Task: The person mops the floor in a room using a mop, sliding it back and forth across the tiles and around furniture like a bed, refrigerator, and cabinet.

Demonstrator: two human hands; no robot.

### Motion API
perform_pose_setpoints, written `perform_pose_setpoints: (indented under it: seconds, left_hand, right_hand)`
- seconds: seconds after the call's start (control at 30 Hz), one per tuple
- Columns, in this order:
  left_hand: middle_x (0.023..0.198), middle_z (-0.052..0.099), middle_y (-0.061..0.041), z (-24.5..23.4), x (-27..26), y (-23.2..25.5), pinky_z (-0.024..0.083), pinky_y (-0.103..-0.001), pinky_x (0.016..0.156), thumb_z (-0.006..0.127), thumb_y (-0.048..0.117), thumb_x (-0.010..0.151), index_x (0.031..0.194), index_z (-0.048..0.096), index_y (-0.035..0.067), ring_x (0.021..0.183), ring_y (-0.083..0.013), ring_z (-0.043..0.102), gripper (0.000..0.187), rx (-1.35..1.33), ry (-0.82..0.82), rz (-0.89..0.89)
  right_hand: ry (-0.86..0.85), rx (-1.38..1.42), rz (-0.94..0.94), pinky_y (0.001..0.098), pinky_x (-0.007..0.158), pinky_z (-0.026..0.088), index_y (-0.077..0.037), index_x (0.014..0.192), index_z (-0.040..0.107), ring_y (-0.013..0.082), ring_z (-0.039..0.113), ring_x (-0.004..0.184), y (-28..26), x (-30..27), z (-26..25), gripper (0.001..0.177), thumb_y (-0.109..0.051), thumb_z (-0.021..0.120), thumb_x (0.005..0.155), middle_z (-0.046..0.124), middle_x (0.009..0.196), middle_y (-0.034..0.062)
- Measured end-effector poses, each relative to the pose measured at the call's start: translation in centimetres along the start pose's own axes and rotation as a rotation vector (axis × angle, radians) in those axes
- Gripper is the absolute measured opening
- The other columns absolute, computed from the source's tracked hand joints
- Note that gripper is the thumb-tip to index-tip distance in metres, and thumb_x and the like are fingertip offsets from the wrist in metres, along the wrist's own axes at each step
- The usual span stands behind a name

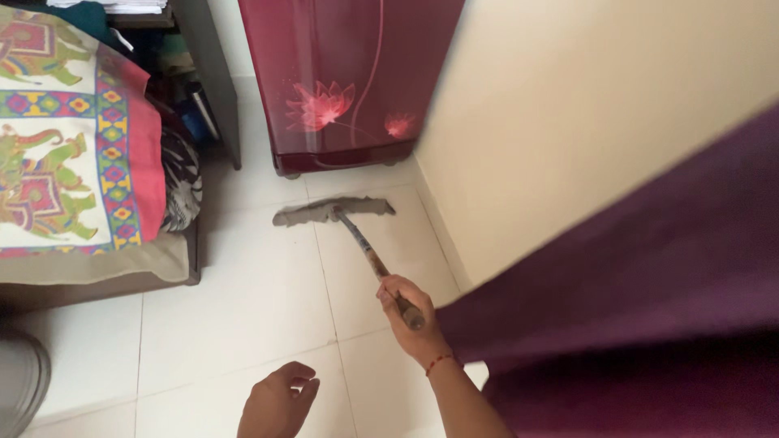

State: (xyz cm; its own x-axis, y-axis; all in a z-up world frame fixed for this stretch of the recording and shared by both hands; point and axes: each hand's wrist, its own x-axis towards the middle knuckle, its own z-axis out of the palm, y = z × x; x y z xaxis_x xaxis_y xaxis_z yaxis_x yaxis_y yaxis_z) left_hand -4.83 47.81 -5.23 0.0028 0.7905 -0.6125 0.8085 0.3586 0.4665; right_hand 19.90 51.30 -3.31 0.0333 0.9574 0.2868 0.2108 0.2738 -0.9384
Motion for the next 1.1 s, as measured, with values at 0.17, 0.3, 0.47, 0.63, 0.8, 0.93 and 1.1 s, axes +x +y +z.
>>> perform_pose_setpoints:
  seconds: [0.17, 0.3, 0.47, 0.63, 0.8, 0.93, 1.1]
  left_hand:
    - [0.117, 0.079, -0.001, -0.8, 5.2, 1.2, 0.060, -0.033, 0.101, 0.067, 0.038, 0.093, 0.118, 0.075, 0.021, 0.111, -0.0170, 0.076, 0.031, -0.043, -0.026, -0.071]
    - [0.116, 0.080, -0.001, -2.2, 6.8, 2.9, 0.059, -0.032, 0.101, 0.066, 0.037, 0.093, 0.118, 0.074, 0.021, 0.112, -0.0162, 0.076, 0.031, -0.002, -0.029, -0.059]
    - [0.110, 0.081, -0.005, -4.9, 6.6, 7.0, 0.062, -0.034, 0.095, 0.068, 0.034, 0.090, 0.114, 0.075, 0.016, 0.106, -0.0198, 0.079, 0.031, -0.067, 0.092, 0.074]
    - [0.107, 0.081, -0.005, -5.7, 5.2, 10.9, 0.060, -0.036, 0.090, 0.068, 0.032, 0.088, 0.109, 0.076, 0.015, 0.101, -0.0233, 0.078, 0.027, -0.085, 0.143, 0.261]
    - [0.117, 0.074, -0.007, -3.5, 2.1, 14.5, 0.054, -0.041, 0.095, 0.077, 0.024, 0.082, 0.128, 0.060, 0.020, 0.111, -0.0283, 0.069, 0.049, 0.039, 0.050, 0.442]
    - [0.123, 0.065, -0.011, 0.4, -2.6, 16.3, 0.053, -0.045, 0.094, 0.081, 0.016, 0.078, 0.133, 0.056, 0.020, 0.114, -0.0329, 0.064, 0.061, 0.193, -0.048, 0.656]
    - [0.122, 0.064, -0.014, 5.6, -7.7, 15.1, 0.053, -0.049, 0.092, 0.081, 0.017, 0.079, 0.122, 0.066, 0.017, 0.116, -0.0353, 0.062, 0.045, 0.394, -0.240, 0.868]
  right_hand:
    - [-0.016, 0.102, 0.116, 0.0228, 0.076, 0.048, -0.002, 0.091, 0.056, 0.0096, 0.053, 0.082, 3.5, 8.2, -0.6, 0.010, -0.005, 0.058, 0.100, 0.059, 0.095, 0.0014]
    - [-0.008, 0.031, 0.049, 0.0240, 0.072, 0.046, -0.001, 0.090, 0.057, 0.0104, 0.052, 0.078, 5.8, 12.7, -0.4, 0.011, -0.003, 0.060, 0.101, 0.057, 0.089, 0.0021]
    - [0.041, 0.067, -0.035, 0.0262, 0.068, 0.046, -0.002, 0.079, 0.049, 0.0113, 0.052, 0.074, 7.3, 14.4, -0.9, 0.023, 0.001, 0.065, 0.095, 0.057, 0.085, 0.0027]
    - [0.093, 0.090, -0.104, 0.0274, 0.068, 0.046, -0.002, 0.073, 0.047, 0.0131, 0.053, 0.072, 5.8, 9.8, -1.6, 0.026, 0.006, 0.062, 0.091, 0.058, 0.079, 0.0045]
    - [0.161, 0.095, -0.009, 0.0259, 0.061, 0.043, 0.002, 0.078, 0.056, 0.0096, 0.051, 0.070, 0.9, 1.9, -3.6, 0.017, 0.007, 0.060, 0.094, 0.058, 0.081, 0.0050]
    - [0.204, -0.011, 0.017, 0.0247, 0.062, 0.044, 0.005, 0.083, 0.061, 0.0092, 0.053, 0.070, -3.7, -6.9, -5.4, 0.013, 0.005, 0.058, 0.096, 0.064, 0.083, 0.0071]
    - [0.291, 0.045, 0.131, 0.0252, 0.058, 0.044, 0.003, 0.076, 0.058, 0.0110, 0.052, 0.065, -6.9, -18.8, -4.4, 0.020, 0.009, 0.054, 0.094, 0.061, 0.077, 0.0076]
